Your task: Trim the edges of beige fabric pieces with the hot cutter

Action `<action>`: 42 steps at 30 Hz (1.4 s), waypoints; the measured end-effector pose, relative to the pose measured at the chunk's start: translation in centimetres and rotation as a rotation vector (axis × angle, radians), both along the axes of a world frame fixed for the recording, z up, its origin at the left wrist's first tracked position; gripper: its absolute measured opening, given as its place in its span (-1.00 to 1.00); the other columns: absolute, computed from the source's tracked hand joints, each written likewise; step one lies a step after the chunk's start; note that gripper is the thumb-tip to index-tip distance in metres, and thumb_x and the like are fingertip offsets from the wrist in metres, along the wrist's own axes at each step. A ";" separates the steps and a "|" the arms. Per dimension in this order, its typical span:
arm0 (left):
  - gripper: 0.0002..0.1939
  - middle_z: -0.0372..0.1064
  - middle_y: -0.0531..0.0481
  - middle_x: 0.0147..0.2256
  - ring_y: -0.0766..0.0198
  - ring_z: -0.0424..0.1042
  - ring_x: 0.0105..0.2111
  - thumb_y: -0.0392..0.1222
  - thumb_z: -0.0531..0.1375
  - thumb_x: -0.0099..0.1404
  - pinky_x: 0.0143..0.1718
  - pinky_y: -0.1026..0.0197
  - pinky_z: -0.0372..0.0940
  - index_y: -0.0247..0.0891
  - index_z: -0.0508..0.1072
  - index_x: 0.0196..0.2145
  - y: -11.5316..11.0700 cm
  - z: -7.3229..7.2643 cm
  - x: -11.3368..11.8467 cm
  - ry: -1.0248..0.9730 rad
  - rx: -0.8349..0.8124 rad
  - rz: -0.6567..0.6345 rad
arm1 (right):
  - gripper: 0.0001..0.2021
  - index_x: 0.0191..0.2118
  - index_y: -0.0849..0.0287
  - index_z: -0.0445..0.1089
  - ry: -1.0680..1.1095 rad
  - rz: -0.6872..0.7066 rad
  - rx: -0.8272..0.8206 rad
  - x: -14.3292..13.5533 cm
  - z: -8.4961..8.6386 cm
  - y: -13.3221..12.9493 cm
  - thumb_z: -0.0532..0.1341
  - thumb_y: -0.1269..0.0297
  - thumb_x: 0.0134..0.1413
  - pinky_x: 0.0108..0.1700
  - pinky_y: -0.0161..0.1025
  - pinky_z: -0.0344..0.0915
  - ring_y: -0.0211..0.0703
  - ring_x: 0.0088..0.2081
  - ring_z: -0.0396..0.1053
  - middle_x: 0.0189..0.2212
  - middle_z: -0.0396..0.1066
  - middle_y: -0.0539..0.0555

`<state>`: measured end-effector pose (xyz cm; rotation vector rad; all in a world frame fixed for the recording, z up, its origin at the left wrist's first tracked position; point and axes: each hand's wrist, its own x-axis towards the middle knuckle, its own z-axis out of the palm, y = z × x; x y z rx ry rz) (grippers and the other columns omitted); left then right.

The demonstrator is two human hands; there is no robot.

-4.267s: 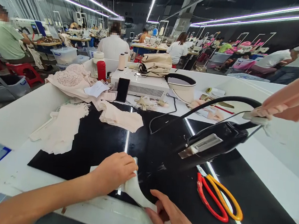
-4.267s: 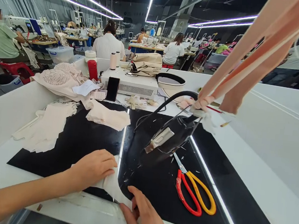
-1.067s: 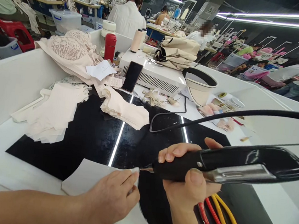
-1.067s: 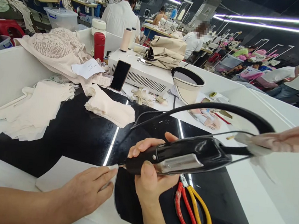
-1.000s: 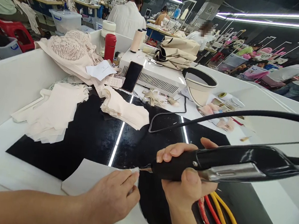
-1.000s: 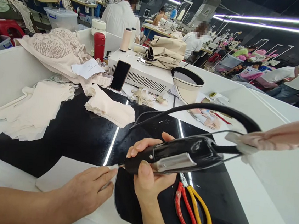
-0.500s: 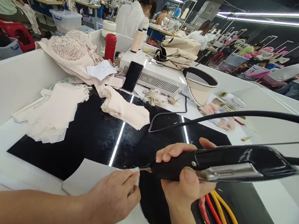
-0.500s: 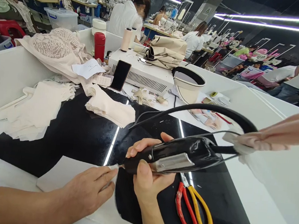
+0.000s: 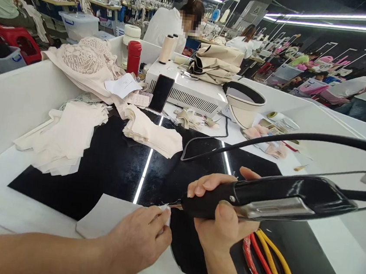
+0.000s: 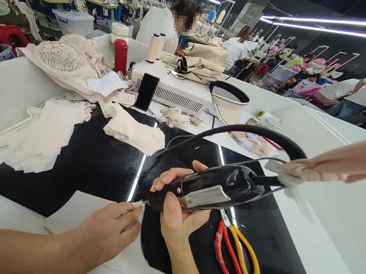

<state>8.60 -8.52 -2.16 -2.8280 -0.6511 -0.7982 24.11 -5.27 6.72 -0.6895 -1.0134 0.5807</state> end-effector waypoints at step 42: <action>-0.75 0.56 -0.15 -0.04 0.19 0.51 0.02 -0.52 0.01 0.52 0.17 0.14 0.38 -0.40 0.46 -0.06 4.2 3.0 -1.8 0.004 -0.041 -0.151 | -0.51 0.06 -0.04 0.47 0.021 -0.084 -0.055 1.6 1.3 -5.4 0.54 0.12 0.01 -0.59 -0.26 0.41 -0.20 -0.52 0.36 -0.42 0.46 -0.06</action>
